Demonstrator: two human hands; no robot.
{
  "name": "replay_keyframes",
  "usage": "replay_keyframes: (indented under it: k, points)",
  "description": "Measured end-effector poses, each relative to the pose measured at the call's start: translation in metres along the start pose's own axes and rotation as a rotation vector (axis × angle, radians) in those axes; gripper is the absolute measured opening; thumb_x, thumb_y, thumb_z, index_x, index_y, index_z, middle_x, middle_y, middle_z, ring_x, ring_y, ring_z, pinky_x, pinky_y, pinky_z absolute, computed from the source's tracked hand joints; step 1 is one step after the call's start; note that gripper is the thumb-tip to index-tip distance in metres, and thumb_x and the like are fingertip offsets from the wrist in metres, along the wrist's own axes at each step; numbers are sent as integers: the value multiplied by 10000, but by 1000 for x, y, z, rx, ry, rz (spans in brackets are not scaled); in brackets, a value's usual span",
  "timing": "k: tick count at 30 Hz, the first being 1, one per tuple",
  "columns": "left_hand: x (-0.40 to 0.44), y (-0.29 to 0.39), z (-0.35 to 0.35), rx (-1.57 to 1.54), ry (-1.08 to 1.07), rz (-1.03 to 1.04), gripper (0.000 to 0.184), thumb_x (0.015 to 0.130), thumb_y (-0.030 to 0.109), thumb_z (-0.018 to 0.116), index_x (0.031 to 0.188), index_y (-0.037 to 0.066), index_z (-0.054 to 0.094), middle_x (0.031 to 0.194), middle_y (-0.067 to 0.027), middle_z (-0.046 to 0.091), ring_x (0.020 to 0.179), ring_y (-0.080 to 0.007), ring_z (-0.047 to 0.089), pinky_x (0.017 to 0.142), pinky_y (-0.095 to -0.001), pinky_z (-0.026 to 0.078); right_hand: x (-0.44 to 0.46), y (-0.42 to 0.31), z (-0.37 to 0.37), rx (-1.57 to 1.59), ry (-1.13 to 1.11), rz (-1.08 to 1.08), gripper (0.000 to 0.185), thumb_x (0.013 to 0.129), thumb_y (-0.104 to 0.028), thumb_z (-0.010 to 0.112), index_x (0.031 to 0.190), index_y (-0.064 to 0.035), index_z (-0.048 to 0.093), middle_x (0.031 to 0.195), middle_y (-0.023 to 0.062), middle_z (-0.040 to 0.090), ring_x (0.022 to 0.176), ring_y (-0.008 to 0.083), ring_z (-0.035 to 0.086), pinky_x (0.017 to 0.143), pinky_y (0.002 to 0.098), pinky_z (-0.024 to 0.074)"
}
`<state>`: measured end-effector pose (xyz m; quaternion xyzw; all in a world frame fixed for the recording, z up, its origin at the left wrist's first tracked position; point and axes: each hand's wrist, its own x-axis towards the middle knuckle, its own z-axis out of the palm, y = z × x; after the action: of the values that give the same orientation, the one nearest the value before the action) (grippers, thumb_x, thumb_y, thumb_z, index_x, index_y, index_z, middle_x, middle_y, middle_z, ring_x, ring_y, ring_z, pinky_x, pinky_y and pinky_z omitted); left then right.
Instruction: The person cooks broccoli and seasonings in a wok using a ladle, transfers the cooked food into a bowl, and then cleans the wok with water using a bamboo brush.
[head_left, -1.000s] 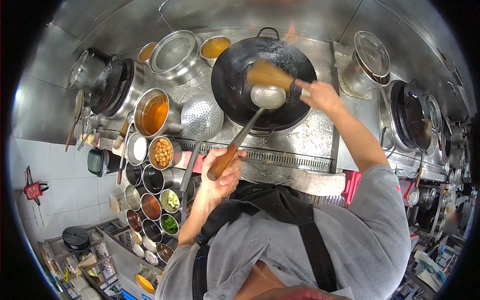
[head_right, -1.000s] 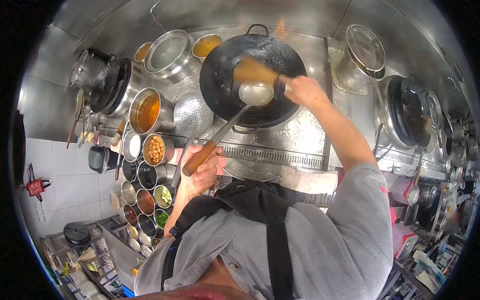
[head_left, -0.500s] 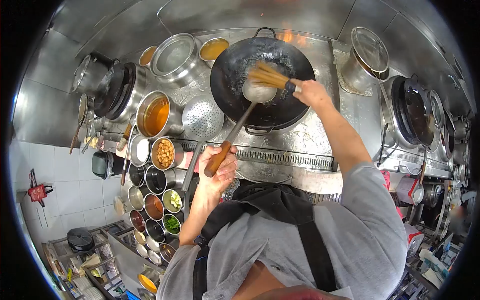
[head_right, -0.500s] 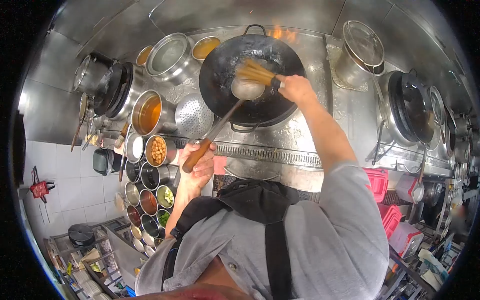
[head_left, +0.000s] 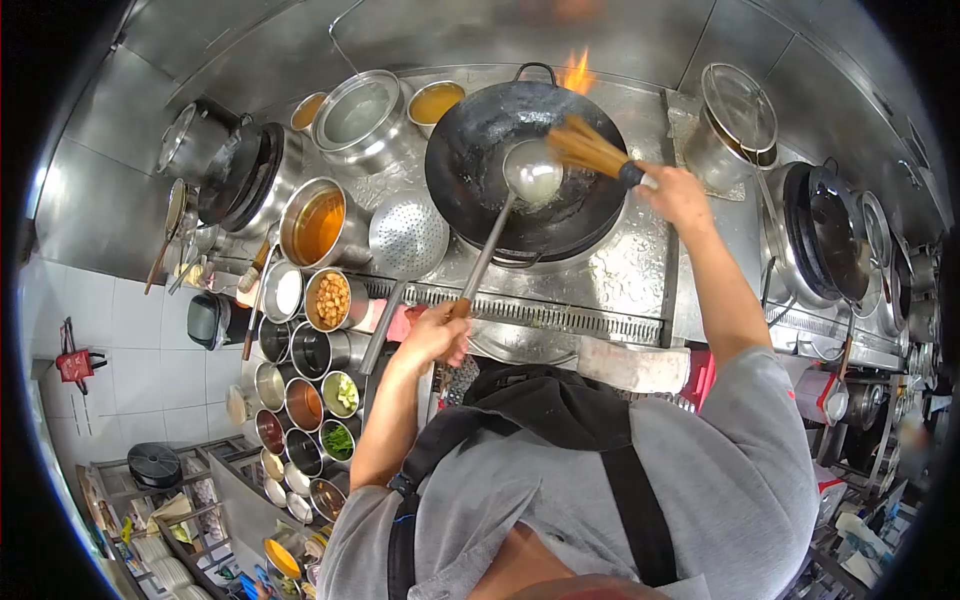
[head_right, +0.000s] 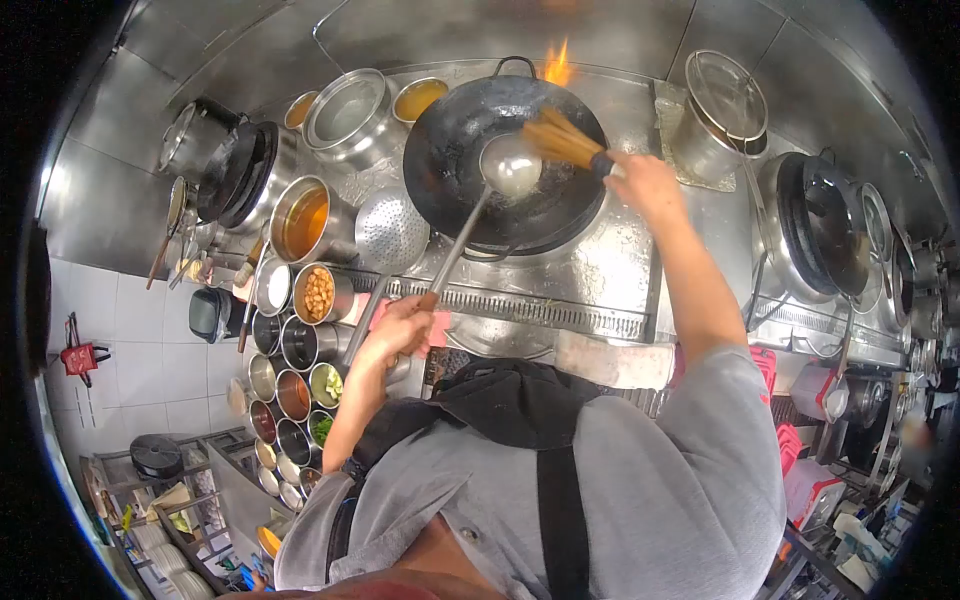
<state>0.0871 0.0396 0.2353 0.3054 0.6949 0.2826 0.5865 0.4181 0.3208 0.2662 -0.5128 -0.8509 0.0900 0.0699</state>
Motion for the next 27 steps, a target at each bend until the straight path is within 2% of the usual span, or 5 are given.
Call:
replay_keyframes:
  k: [7,15,17,21,27]
  points:
    - [0,21,-19,927,363,242,300,803,179,553,1040,1,604,897,-280,659,860,-394,663,803,-482,521,13,-32,9,248,296,42,498,802,-367,693,1264,-202,608,1011,200,677,965,354,647,873,433,503]
    - [30,27,-42,1049,377,559,300,790,150,612,1030,-28,587,734,-255,656,607,-359,673,656,-441,561,112,-74,56,-329,-162,-171,343,838,-168,555,1168,-122,636,1033,143,691,1004,315,651,872,421,520]
    - [20,32,-44,412,120,113,280,808,154,633,1022,-21,586,675,-170,628,449,-250,611,402,-361,492,103,-85,38,-181,-37,-130,359,836,-197,579,1187,-133,623,1029,144,691,994,323,651,866,422,524]
    - [16,-42,-60,-689,-257,2,308,818,164,611,1049,-26,540,546,-28,457,321,-106,379,293,-251,311,86,-73,41,34,71,1,445,806,-278,656,1235,-175,592,1021,150,687,972,334,649,869,430,522]
    - [-1,-69,-51,-609,-212,-38,259,817,196,607,992,9,566,597,-45,511,359,-134,445,307,-255,333,58,-26,32,-39,-122,-10,482,769,-330,696,1230,-206,626,1105,147,667,1036,346,621,925,433,489]
